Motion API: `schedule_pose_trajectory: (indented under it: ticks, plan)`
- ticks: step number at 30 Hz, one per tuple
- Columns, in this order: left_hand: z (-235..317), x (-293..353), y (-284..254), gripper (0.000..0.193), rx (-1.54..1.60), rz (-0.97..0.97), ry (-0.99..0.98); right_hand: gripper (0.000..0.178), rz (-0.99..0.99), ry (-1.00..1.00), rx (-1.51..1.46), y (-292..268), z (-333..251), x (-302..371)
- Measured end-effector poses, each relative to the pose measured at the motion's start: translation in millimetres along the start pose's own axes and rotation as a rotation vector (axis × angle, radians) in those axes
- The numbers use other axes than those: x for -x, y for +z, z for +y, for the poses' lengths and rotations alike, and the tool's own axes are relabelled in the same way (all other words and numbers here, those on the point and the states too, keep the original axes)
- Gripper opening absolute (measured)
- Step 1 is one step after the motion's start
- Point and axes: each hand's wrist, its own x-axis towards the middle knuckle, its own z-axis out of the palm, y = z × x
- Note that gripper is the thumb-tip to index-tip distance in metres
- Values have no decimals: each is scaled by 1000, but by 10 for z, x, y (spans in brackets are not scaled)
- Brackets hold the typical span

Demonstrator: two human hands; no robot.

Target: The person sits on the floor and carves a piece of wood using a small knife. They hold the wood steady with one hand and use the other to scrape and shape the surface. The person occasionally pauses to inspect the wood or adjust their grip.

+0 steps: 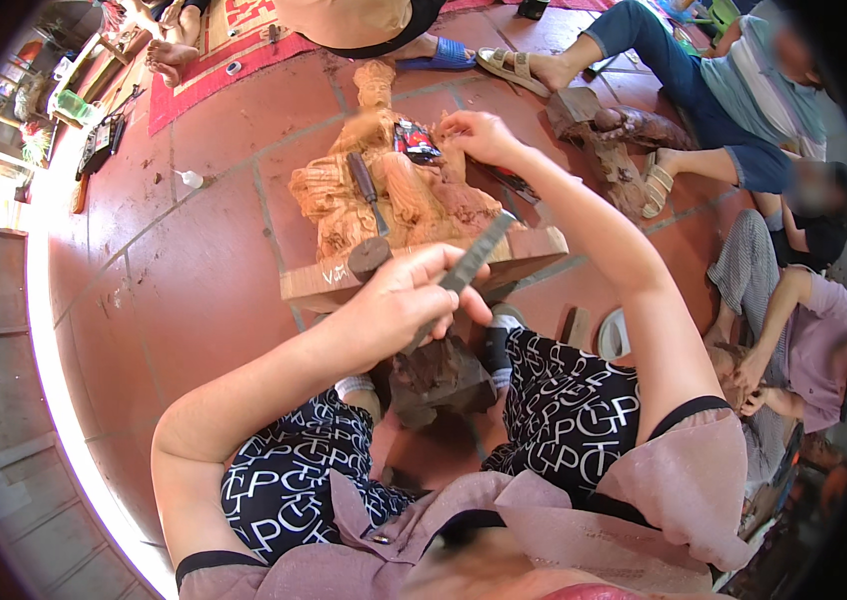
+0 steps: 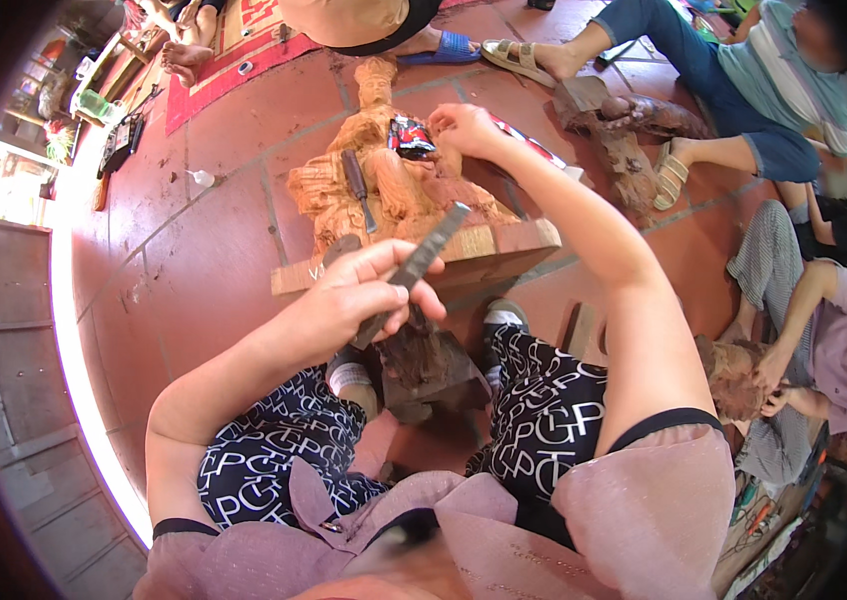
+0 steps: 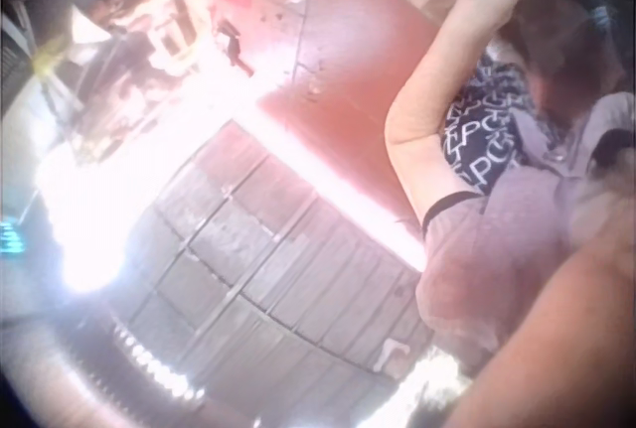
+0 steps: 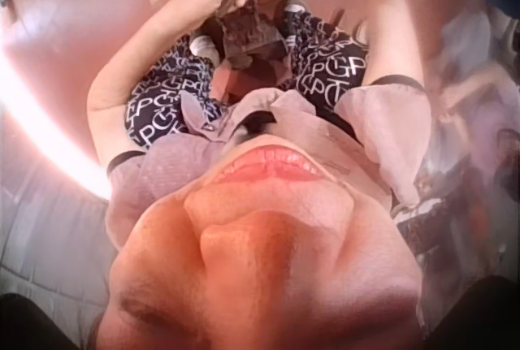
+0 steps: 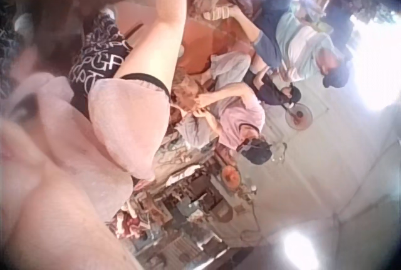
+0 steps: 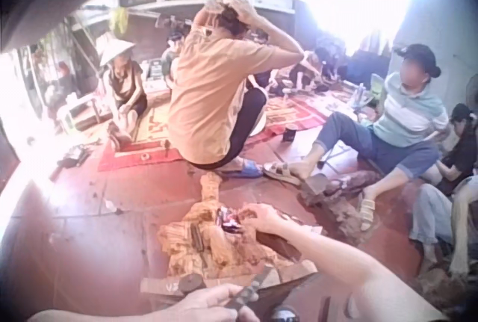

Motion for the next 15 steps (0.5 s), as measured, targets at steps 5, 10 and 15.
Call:
schedule_pose_trajectory:
  ticks: [5,10,15]
  plan:
    - [-150,72,117,29,103,121,75,22,-77,254,-383,-605,-625,870]
    - [-276,96,64,19,115,256,171,32,-408,306,-547,-407,-1029,1664]
    - [-452,135,145,19,-48,324,116,38,-554,237,-674,-22,-1466,2255]
